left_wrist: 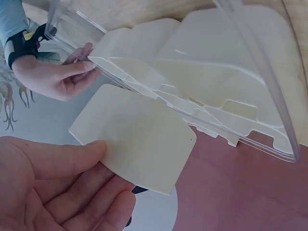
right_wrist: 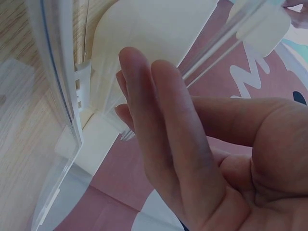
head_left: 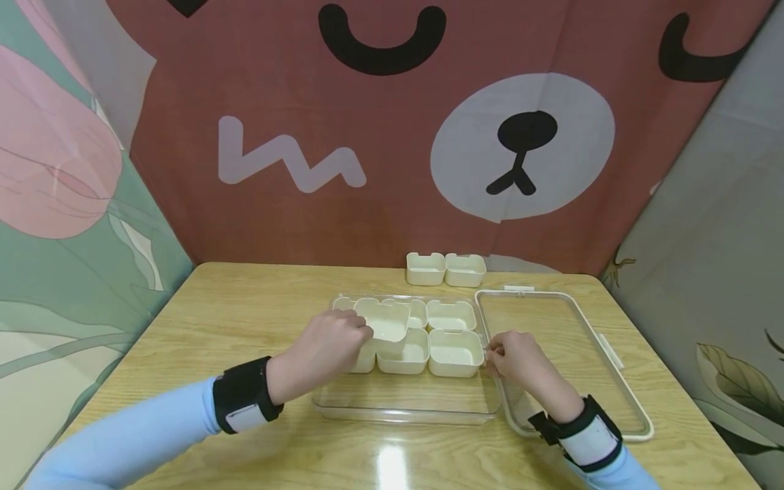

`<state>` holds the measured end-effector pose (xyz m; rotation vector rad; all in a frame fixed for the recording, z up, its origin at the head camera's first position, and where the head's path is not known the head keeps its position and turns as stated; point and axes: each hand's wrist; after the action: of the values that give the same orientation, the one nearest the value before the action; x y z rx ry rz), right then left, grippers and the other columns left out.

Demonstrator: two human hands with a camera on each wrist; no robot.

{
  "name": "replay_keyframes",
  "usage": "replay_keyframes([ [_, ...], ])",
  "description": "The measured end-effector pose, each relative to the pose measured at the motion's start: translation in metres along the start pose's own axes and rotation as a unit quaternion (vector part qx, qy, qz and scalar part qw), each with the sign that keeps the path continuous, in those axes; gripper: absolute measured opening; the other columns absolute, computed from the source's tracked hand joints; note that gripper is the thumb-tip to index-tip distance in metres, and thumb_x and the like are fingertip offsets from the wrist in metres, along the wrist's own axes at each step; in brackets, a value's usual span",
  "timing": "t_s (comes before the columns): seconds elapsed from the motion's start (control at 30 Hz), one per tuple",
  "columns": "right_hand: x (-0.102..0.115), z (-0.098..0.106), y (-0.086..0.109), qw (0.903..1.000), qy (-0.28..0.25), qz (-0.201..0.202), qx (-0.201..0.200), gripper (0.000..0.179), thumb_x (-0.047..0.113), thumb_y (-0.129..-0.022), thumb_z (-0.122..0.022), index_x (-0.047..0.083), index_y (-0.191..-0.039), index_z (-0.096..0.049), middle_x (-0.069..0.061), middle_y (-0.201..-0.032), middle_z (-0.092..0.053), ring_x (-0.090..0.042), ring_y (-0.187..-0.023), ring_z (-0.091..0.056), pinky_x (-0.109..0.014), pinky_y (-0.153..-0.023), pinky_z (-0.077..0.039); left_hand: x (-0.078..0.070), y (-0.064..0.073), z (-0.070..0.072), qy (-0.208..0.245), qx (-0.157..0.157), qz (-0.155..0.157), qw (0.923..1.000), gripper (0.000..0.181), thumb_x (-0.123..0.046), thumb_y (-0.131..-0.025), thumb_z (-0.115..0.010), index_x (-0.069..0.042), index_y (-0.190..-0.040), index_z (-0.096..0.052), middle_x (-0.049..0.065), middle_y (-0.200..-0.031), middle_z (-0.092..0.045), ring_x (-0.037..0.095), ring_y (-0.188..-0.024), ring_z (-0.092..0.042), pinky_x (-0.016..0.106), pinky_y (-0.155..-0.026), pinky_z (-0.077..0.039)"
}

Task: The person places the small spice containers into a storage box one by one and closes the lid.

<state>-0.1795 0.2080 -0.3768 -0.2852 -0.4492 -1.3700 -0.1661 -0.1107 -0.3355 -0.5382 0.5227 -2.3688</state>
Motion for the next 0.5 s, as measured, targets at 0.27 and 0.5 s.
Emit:
replay_keyframes([
  [0.27,0.0,0.0,0.0,1.0,0.006,0.006,0.0,0.01,0.006,-0.087,-0.061,0.0,-0.083,-0.068,0.0,-0.06,-0.059,-0.012,-0.056,-0.051,-0.025,-0.051,-0.041,-0.007,0.014,0.008,0.006,0.01,-0.003,0.9999,0.031,0.013,-0.065,-0.053,-0.015,-0.053,-0.051,-0.008,-0.05,-0.038,0.005,-0.051,-0.025,0.016,-0.046,-0.017],
  [0.5,0.001,0.002,0.002,0.9999,0.005,0.013,0.001,0.011,0.006,-0.088,-0.061,-0.001,-0.085,-0.069,0.0,-0.061,-0.06,-0.011,-0.057,-0.052,-0.025,-0.051,-0.041,-0.012,0.025,0.011,0.007,0.017,-0.006,0.9998,0.03,0.013,-0.063,-0.054,-0.016,-0.054,-0.053,-0.008,-0.051,-0.042,0.004,-0.051,-0.031,0.014,-0.044,-0.02],
])
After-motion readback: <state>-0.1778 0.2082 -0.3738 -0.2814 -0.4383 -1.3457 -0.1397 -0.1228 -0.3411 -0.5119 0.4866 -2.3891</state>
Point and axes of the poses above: each hand's wrist, its own y-axis away from the middle knuckle, its own z-axis out of the back of the hand, x = y × z
